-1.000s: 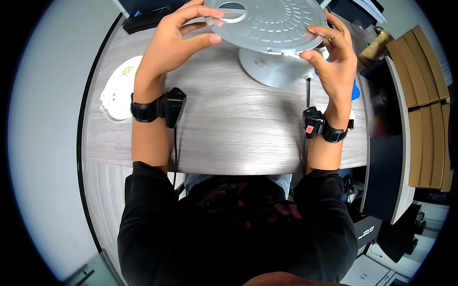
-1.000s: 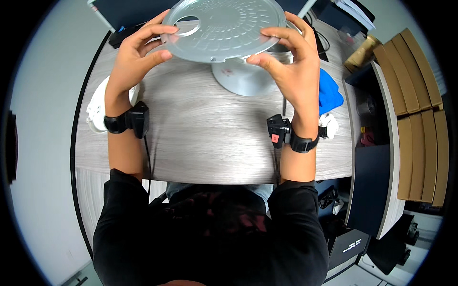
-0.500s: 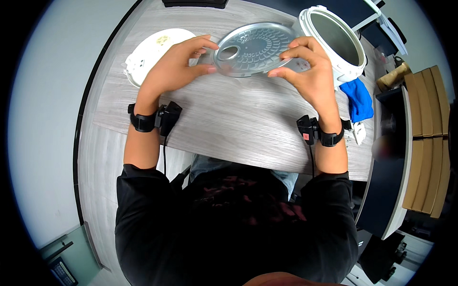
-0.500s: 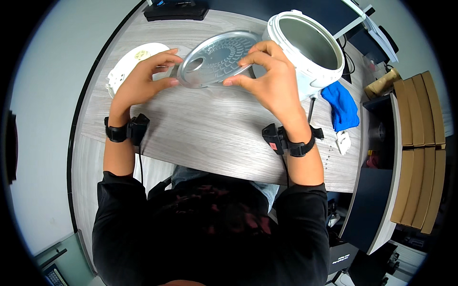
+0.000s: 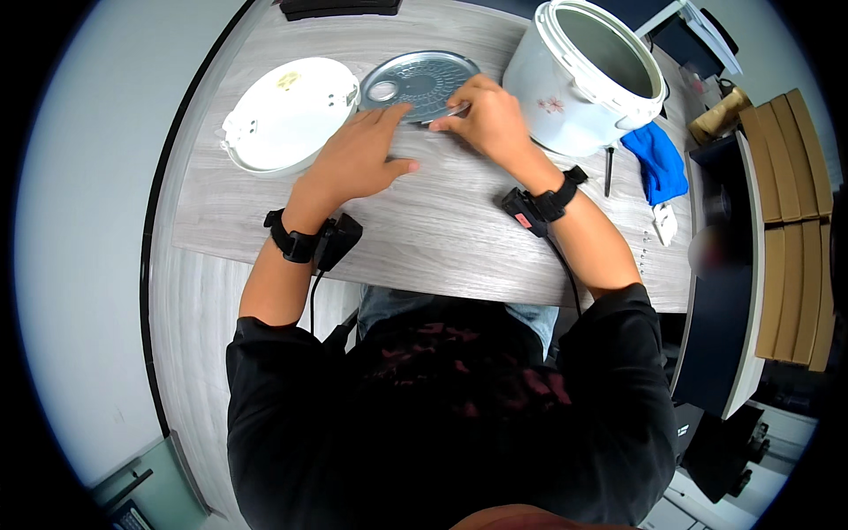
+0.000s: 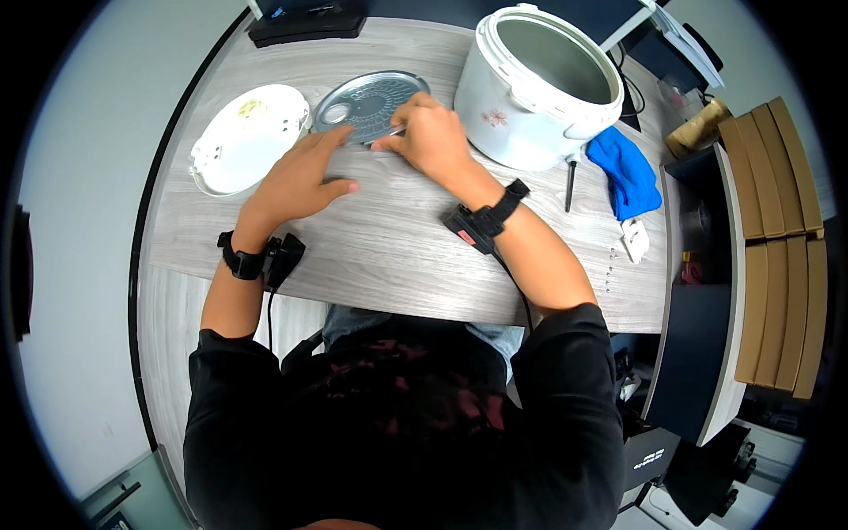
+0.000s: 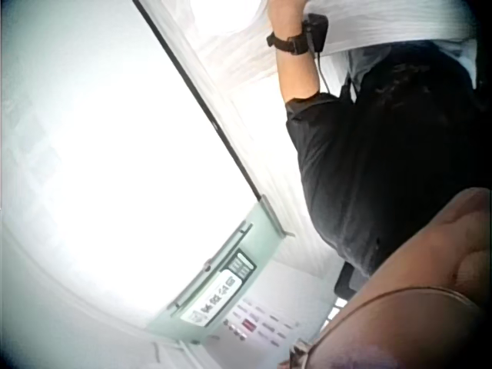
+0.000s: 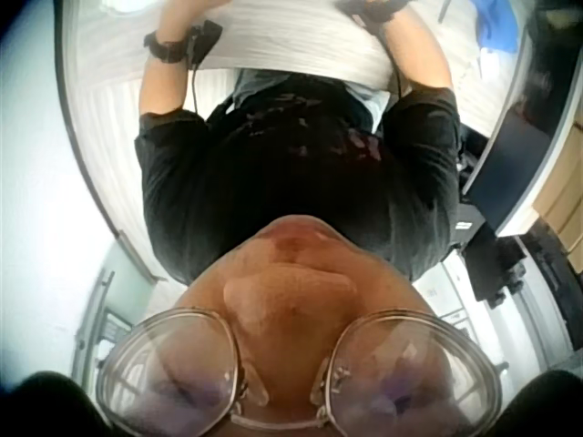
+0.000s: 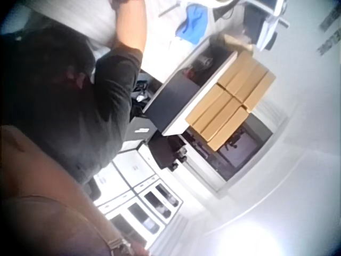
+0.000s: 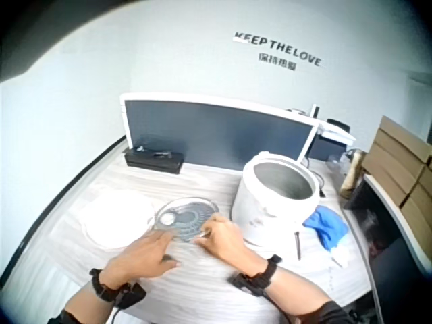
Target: The person uses a screwdriver to remove screws from the lid of a white rice cooker, then removes the lid and wipes the rim with a blue cloth. The person handles the cooker, lid, and screwdriver throughout the sequence.
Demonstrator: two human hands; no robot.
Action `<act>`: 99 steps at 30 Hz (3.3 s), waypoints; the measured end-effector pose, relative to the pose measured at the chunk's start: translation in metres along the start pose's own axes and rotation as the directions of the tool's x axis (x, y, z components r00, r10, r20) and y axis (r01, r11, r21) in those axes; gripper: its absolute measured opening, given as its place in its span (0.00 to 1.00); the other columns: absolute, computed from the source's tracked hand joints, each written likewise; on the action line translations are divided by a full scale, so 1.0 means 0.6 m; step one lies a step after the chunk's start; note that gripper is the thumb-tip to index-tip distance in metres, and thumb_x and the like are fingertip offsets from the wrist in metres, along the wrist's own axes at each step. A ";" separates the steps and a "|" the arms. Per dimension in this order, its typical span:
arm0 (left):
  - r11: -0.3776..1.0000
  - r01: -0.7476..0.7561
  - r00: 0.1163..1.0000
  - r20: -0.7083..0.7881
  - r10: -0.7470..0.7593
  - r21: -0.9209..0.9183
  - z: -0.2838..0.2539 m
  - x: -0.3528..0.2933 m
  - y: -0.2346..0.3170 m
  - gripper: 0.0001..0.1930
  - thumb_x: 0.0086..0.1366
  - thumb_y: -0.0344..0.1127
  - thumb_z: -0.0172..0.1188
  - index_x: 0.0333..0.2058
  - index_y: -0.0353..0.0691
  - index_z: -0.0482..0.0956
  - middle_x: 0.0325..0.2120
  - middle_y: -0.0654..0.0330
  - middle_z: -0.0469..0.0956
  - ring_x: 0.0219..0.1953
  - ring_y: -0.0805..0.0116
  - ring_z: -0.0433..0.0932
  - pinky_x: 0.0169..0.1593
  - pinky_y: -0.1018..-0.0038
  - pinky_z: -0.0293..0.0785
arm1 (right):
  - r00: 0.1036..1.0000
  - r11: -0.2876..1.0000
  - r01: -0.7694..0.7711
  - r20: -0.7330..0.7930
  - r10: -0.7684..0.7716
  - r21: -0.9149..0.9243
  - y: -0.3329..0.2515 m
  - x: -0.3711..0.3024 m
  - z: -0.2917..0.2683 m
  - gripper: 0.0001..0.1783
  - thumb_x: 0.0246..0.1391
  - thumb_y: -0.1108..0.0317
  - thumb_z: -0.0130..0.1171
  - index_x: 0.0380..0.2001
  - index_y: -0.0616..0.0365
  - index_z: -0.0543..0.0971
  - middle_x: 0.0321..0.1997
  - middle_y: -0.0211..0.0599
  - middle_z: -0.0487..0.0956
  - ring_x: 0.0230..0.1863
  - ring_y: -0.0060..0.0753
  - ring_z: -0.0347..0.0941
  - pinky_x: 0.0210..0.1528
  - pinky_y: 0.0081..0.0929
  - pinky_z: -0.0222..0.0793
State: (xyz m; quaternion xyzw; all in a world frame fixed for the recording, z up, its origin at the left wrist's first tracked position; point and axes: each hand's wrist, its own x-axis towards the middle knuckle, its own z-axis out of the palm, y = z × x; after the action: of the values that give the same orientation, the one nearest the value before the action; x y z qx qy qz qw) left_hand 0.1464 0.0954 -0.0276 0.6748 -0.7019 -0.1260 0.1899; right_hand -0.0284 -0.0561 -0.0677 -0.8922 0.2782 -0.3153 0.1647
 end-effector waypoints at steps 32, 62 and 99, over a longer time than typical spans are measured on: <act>0.559 -0.817 0.563 -0.400 0.723 -0.138 0.096 0.196 0.319 0.11 0.55 0.25 0.67 0.38 0.37 0.82 0.37 0.57 0.82 0.42 0.57 0.79 0.45 0.65 0.74 | 0.819 0.840 -0.543 -0.215 0.532 0.010 0.238 -0.224 -0.345 0.12 0.55 0.65 0.67 0.39 0.60 0.84 0.32 0.37 0.84 0.35 0.31 0.79 0.42 0.29 0.75; 0.568 -0.530 0.834 -0.264 0.485 -0.630 0.148 0.214 0.350 0.25 0.62 0.34 0.66 0.57 0.37 0.73 0.51 0.51 0.77 0.54 0.60 0.77 0.54 0.67 0.75 | 0.770 0.724 -0.227 -0.335 0.543 0.651 0.124 -0.268 -0.384 0.32 0.41 0.63 0.72 0.51 0.65 0.77 0.47 0.41 0.82 0.50 0.32 0.78 0.55 0.31 0.74; 0.665 -0.672 0.727 -0.120 0.676 -0.326 0.005 0.138 0.256 0.15 0.52 0.31 0.74 0.39 0.42 0.81 0.36 0.60 0.78 0.40 0.62 0.79 0.43 0.69 0.76 | 0.930 0.969 -0.032 -0.348 0.119 0.244 0.051 -0.290 -0.275 0.15 0.49 0.65 0.73 0.35 0.56 0.77 0.34 0.38 0.77 0.37 0.35 0.76 0.38 0.31 0.73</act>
State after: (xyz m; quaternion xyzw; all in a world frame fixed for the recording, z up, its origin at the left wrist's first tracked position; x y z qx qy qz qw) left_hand 0.0056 0.0217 0.0443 0.3226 -0.8685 -0.1723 0.3347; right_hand -0.2610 0.0047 -0.0406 -0.7821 0.2989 -0.4974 0.2270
